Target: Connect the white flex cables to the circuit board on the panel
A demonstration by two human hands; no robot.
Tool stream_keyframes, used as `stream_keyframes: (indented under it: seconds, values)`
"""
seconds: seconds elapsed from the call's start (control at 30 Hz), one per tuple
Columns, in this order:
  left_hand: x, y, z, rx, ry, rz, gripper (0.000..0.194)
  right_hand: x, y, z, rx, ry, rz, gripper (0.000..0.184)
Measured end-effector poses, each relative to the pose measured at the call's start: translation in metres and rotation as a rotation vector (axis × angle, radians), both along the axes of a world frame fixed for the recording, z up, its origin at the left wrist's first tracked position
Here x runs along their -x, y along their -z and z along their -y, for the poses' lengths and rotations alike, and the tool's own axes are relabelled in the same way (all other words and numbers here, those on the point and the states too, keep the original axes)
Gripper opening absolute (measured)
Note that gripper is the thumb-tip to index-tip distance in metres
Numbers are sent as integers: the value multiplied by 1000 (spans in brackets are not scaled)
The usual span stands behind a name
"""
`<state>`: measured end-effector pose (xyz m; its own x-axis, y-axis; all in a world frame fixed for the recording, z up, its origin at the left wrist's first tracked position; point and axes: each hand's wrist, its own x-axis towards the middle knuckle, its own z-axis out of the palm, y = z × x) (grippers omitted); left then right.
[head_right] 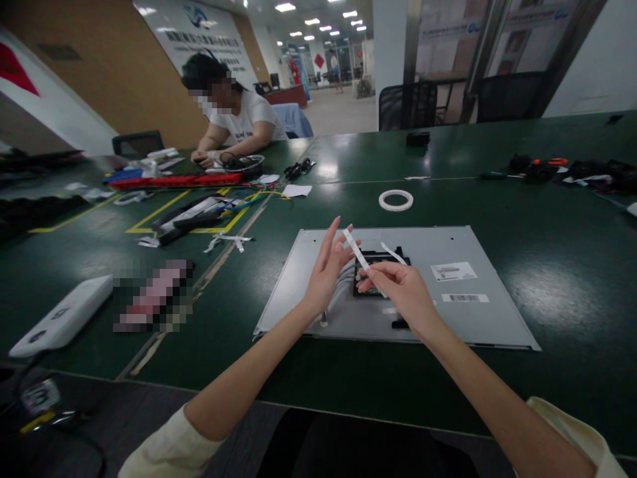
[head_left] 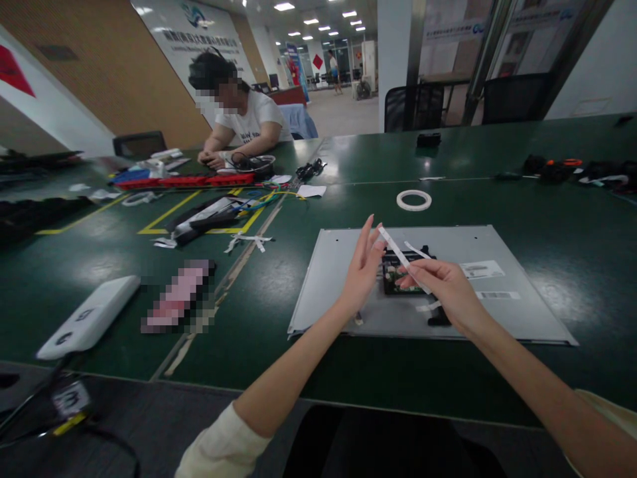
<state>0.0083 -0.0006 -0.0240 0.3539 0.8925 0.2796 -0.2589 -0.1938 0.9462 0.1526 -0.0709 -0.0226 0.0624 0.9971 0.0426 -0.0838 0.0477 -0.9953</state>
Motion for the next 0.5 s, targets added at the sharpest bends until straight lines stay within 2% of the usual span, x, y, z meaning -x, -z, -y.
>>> stream_keyframes:
  seconds: [0.13,0.23,0.37,0.5]
  values:
    - [3,0,-7,161,26,64,53,1,-2,1,-36,0,10,25]
    - [2,-3,-4,211,57,101,56,2,-2,1,-70,13,43,25]
    - [1,-7,4,124,183,-31,46,2,3,-1,-14,27,98,30]
    - [1,-9,8,38,80,-152,27,5,5,0,74,-15,42,44]
